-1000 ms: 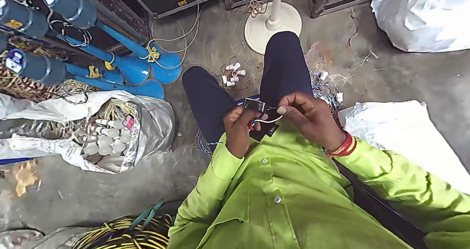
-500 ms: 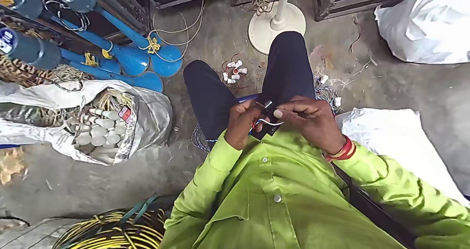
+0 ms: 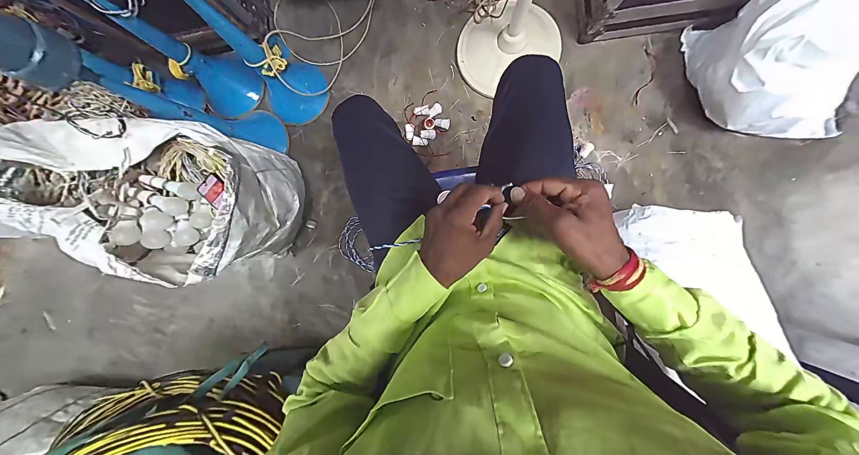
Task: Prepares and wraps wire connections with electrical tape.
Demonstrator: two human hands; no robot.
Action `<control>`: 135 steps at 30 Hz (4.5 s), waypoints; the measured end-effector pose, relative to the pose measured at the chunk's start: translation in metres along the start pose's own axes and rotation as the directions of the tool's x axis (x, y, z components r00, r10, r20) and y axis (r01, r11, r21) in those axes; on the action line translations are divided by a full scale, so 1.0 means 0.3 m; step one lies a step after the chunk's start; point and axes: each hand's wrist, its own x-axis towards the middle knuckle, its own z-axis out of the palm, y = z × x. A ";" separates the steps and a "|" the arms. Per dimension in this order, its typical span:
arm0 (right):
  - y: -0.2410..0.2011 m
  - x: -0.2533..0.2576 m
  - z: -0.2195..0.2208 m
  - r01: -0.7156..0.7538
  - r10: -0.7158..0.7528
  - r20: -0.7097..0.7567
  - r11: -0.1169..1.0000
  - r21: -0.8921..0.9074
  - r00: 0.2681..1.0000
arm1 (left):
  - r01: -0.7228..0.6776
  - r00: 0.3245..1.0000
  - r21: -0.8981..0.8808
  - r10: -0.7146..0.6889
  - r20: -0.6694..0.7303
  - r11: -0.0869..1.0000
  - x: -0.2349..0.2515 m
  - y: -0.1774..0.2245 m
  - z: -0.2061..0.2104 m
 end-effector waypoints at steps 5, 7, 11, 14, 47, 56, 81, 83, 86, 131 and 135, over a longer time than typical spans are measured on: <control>0.013 -0.006 0.030 0.129 -0.132 0.054 0.991 0.045 0.990 | 0.165 0.986 -0.198 -0.153 0.074 0.966 0.006 0.018 -0.045; 0.004 -0.007 0.032 0.105 -0.114 0.075 0.988 0.110 0.991 | 0.195 0.979 -0.271 -0.171 0.111 0.943 0.010 0.017 -0.063; -0.005 -0.008 0.021 0.045 -0.057 0.085 0.989 0.142 0.995 | 0.120 0.987 -0.210 -0.094 0.128 0.970 0.024 0.012 -0.080; -0.027 -0.005 0.011 -0.119 0.077 0.145 0.944 0.308 0.986 | -0.030 0.987 -0.006 0.031 0.160 1.000 0.032 0.019 -0.084; 0.058 0.008 -0.005 0.618 -0.570 0.250 0.759 -0.206 0.783 | 0.648 0.680 -0.680 -0.663 0.313 0.343 0.058 0.034 -0.053; 0.022 -0.028 0.004 0.413 -0.388 0.188 0.903 -0.119 0.902 | 0.549 0.811 -0.570 -0.555 0.185 0.612 0.065 0.023 -0.071; -0.022 0.004 0.041 0.304 -0.335 -0.002 0.853 0.423 0.942 | 0.127 0.986 -0.359 -0.080 0.144 0.925 0.044 0.052 -0.074; -0.028 0.005 0.043 0.302 -0.334 0.001 0.853 0.427 0.943 | 0.111 0.989 -0.346 -0.070 0.130 0.932 0.044 0.051 -0.073; -0.036 -0.003 0.054 0.315 -0.330 -0.035 0.857 0.407 0.943 | 0.128 0.988 -0.366 -0.084 0.133 0.922 0.044 0.055 -0.078; -0.045 0.005 0.037 0.419 -0.454 0.010 0.831 0.365 0.891 | 0.140 0.986 -0.457 -0.083 0.142 0.878 0.047 0.051 -0.069; -0.045 0.008 0.035 0.417 -0.454 0.016 0.831 0.369 0.891 | 0.134 0.988 -0.455 -0.080 0.135 0.880 0.047 0.052 -0.067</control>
